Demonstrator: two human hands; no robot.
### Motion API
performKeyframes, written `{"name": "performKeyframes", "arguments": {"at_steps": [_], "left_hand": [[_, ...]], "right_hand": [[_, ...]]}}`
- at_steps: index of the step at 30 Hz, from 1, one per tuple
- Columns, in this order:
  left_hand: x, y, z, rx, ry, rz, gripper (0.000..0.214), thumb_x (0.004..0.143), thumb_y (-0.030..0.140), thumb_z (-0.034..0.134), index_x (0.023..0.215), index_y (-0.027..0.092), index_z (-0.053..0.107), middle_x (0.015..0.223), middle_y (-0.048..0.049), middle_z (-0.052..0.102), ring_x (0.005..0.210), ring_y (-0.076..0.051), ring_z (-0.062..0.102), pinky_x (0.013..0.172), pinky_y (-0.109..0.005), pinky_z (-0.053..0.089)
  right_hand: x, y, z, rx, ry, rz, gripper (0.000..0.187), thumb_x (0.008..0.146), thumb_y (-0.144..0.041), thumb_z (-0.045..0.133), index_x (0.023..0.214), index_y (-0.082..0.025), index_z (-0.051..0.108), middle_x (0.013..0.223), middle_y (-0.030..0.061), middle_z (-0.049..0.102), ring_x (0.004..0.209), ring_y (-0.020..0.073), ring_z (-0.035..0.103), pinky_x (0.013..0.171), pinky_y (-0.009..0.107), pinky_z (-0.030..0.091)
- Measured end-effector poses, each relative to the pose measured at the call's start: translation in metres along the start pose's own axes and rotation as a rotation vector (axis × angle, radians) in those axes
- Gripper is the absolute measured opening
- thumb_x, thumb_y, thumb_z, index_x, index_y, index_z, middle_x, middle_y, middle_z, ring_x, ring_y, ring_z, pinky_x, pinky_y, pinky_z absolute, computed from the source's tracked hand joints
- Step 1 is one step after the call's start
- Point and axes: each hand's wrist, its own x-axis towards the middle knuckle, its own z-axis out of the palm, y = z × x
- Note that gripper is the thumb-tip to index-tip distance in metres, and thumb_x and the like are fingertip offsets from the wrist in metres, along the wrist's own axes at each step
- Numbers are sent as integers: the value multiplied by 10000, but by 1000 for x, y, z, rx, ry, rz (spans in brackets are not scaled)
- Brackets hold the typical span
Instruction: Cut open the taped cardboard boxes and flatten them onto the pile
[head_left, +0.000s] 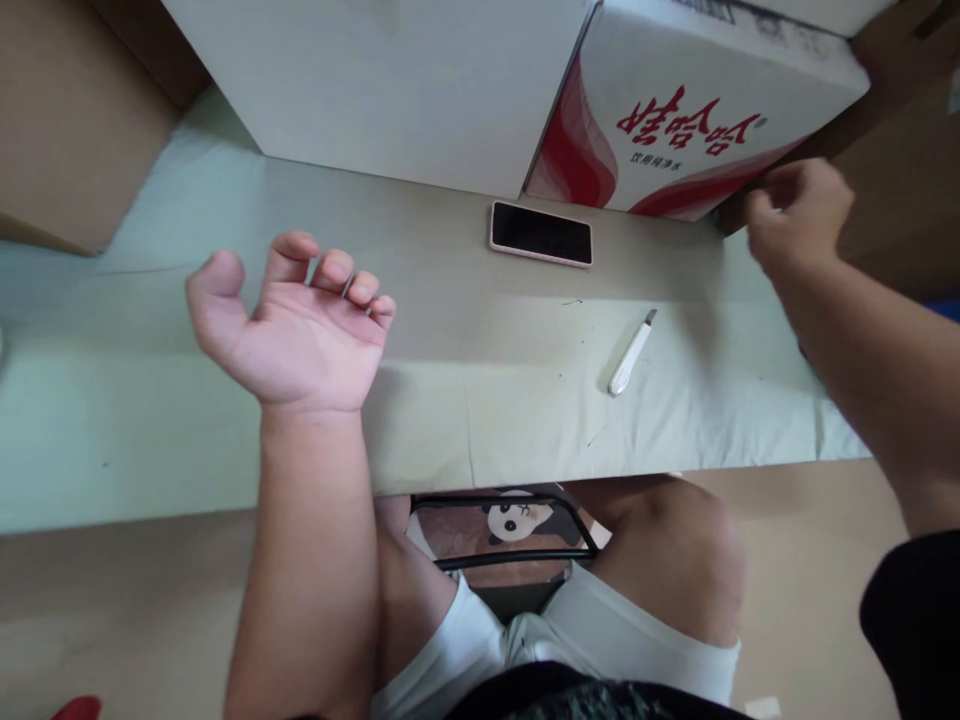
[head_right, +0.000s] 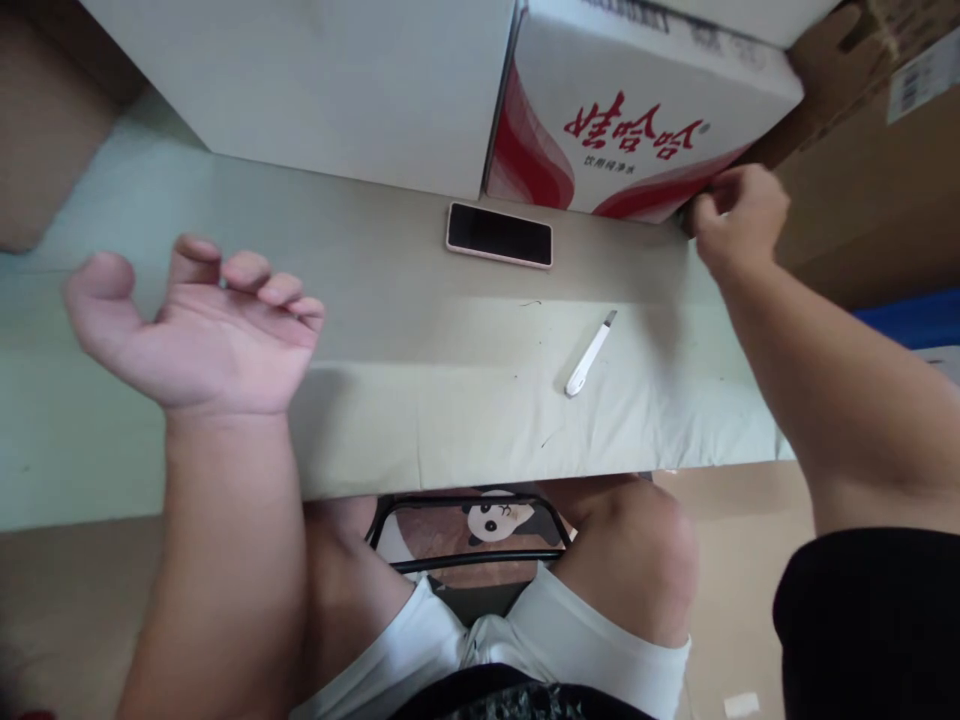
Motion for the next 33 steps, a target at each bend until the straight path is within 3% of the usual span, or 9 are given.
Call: {"name": "performKeyframes", "arguments": {"at_steps": [3,6,9,13,20,24,33], "left_hand": [[-3,2,-3,2,3,-20,566,973,608,226,718,219,548,611,-4,472,516,-125,497,497,-274,434],[-4,4,-5,1,-7,-21,585,979,628,218,718,227,554,622,-17,484,527,-131,503,508,-277,436],[-4,4,-7,-7,-20,-12,597,978,629,213,720,227,570,628,-20,488,532,-133,506,512,-278,446],[-3,8,-12,-13,-17,-8,588,968,621,237,715,228,593,638,-19,499,532,-127,497,513,-270,454],[1,19,-25,28,-56,28,431,907,610,473,722,251,623,675,-24,526,571,-147,531,556,-297,494],[-1,20,-25,51,-52,33,425,895,625,508,720,257,628,678,-24,522,572,-152,539,556,-300,496],[-4,16,-23,65,-48,53,423,908,615,519,720,253,629,667,-25,540,577,-155,544,553,-306,507]], "right_hand": [[-24,-52,-1,153,-215,-328,413,894,-275,596,1262,-97,651,1251,257,673,1141,294,659,980,395,503],[-32,-114,15,219,-445,-695,714,823,-443,685,1459,-151,539,1475,215,550,1353,382,539,1117,495,453],[-21,-168,39,230,-537,-794,966,706,-575,771,1553,-266,424,1575,136,461,1434,426,457,1148,578,441],[1,-210,58,153,-553,-778,1028,625,-666,802,1522,-304,455,1570,124,467,1407,461,470,1097,623,478],[9,-208,55,74,-548,-861,894,632,-680,802,1360,-218,563,1379,161,584,1242,413,571,1074,560,485],[6,-203,53,68,-568,-845,863,633,-676,809,1315,-199,578,1328,174,593,1199,391,575,1035,527,498],[7,-199,61,120,-535,-789,923,573,-735,822,1292,-195,612,1310,182,595,1271,451,538,1084,582,461]]}}
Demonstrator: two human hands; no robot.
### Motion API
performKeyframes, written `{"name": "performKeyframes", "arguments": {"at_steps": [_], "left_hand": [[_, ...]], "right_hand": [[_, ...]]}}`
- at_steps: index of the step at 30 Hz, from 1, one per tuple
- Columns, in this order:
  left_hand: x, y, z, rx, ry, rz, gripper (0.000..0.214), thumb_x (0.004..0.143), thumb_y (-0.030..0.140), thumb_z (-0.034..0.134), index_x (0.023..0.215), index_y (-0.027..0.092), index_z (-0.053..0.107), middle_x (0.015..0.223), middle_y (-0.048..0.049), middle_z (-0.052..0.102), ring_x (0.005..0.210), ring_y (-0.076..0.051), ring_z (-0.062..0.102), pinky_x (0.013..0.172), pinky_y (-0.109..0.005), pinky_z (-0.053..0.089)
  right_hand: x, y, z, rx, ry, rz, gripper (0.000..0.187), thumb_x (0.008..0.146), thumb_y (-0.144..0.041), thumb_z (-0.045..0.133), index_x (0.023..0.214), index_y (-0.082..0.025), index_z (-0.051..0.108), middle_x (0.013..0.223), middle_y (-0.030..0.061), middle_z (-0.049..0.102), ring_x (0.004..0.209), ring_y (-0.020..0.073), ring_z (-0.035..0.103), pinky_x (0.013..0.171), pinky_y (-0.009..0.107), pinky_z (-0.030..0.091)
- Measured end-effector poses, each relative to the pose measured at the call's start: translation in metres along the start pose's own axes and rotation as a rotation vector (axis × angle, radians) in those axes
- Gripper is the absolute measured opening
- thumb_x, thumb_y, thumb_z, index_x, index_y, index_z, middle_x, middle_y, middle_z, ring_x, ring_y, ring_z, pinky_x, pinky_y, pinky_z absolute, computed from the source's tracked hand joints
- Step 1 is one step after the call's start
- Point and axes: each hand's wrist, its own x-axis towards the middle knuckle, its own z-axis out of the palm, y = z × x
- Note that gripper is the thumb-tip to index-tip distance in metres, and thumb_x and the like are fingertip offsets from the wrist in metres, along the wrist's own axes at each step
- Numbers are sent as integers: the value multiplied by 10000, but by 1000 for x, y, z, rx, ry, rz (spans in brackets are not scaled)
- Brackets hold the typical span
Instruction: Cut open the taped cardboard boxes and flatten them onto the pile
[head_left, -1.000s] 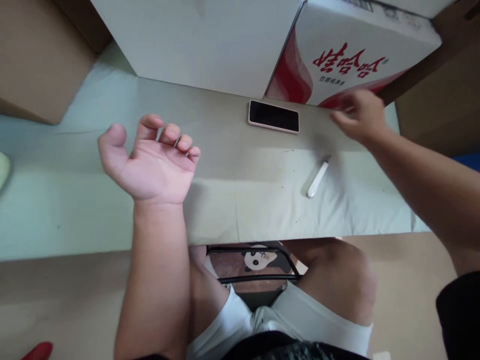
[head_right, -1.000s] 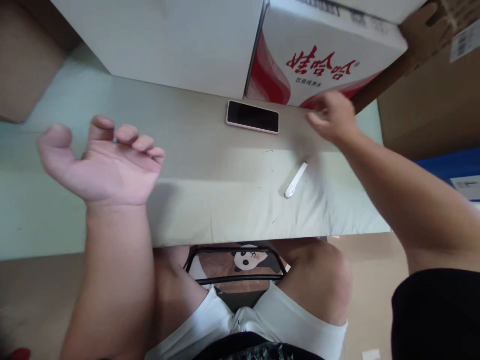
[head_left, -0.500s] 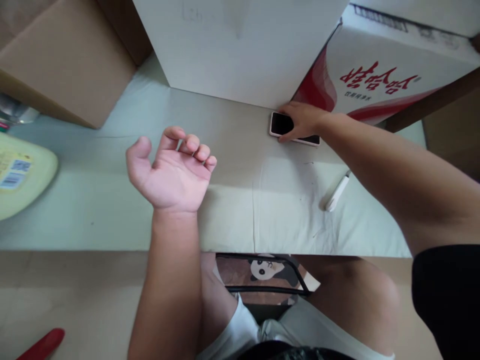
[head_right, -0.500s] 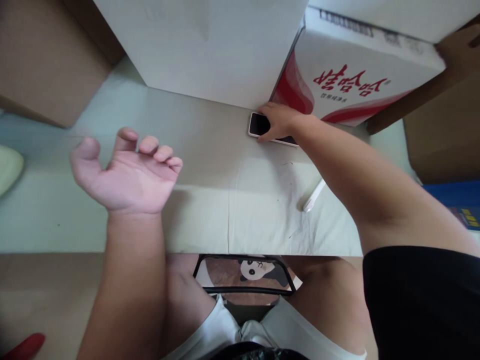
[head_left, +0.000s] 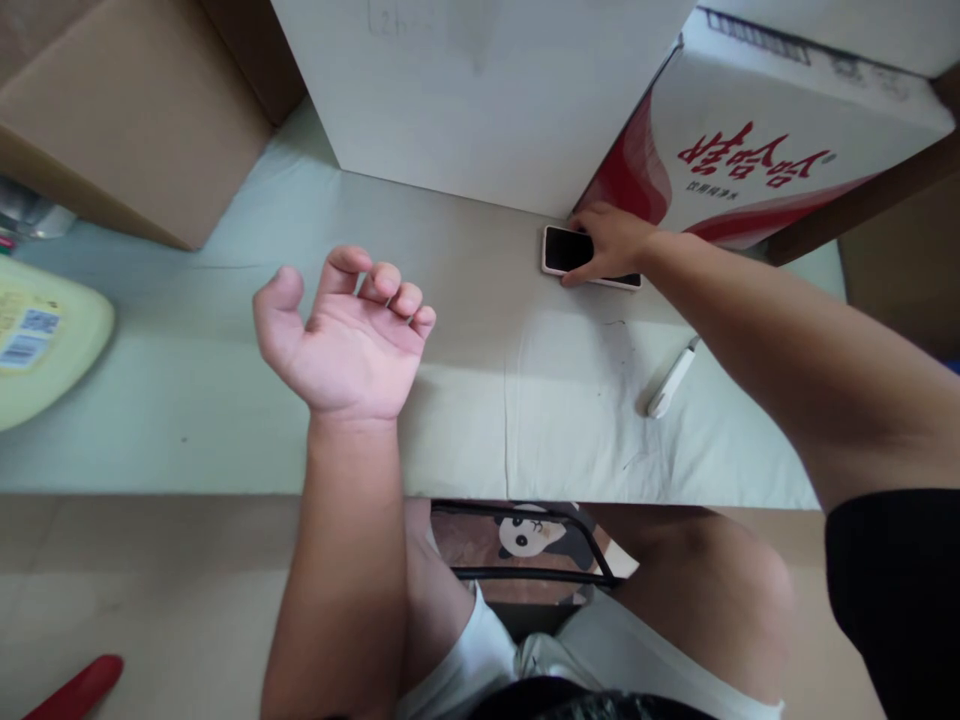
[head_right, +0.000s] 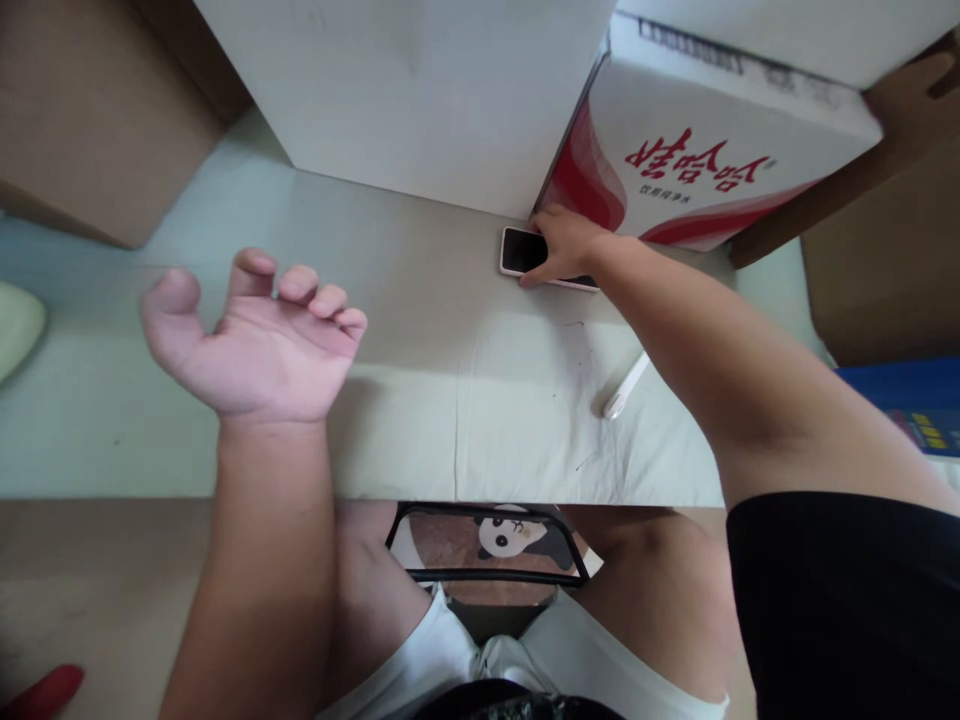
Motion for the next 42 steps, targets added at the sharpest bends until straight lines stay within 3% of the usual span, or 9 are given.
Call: {"name": "performKeyframes", "arguments": {"at_steps": [11,16,20,25,30,33,35,37,42], "left_hand": [[0,1,2,56,63,19,424,915,621,509,720,259,613,639,-24,539,594,-167,559,557,-302,511],[-1,4,-3,38,57,27,418,898,638,522,722,268,604,668,-22,536,593,-165,569,563,-297,495],[-2,11,-8,37,139,115,428,905,627,482,693,264,558,642,-12,493,576,-153,534,560,-283,468],[-1,17,-15,5,200,248,443,917,585,477,634,245,501,587,-3,440,519,-140,460,525,-286,417],[-2,29,-20,-74,245,307,475,976,490,359,604,226,488,555,-6,396,496,-136,404,510,-285,372],[-4,36,-21,-93,259,341,488,996,420,288,592,217,470,564,-10,370,502,-137,387,525,-285,354],[-5,39,-23,-68,260,361,478,1001,420,294,597,217,454,582,-10,365,512,-140,386,541,-290,354],[-7,41,-26,-17,273,375,461,999,441,323,612,221,442,598,-7,365,524,-142,392,553,-294,359],[-7,48,-37,52,511,603,403,983,406,358,630,219,413,603,18,316,528,-125,364,554,-268,329]], "right_hand": [[-7,-2,0,54,-7,3,863,642,-658,803,1343,-208,579,1336,158,589,1295,417,529,1122,567,450],[-16,-17,-4,91,13,-2,1030,666,-620,797,1504,-151,425,1502,200,469,1396,410,462,1205,532,383],[-7,-74,-20,92,53,-120,795,794,-624,660,1476,-265,466,1521,127,497,1433,394,443,1197,537,389],[21,-206,-58,162,66,-344,597,886,-431,541,1461,-345,408,1295,30,682,1194,275,648,1079,453,523],[60,-330,-100,214,280,-645,701,792,-292,314,1491,-337,303,1069,-82,700,1045,134,692,1005,341,536],[84,-381,-118,187,338,-683,706,761,-273,270,1457,-369,347,1278,-97,608,1304,145,613,1061,389,468],[96,-399,-124,89,332,-575,645,773,-262,235,1384,-350,422,1338,-75,558,1463,199,486,1079,465,428],[100,-403,-124,16,339,-482,565,790,-256,229,1298,-306,473,1293,-45,580,1453,243,501,1068,524,436],[69,-363,-109,107,427,-533,427,880,-317,179,1168,-271,490,1166,-61,624,1189,142,670,1065,414,502]]}}
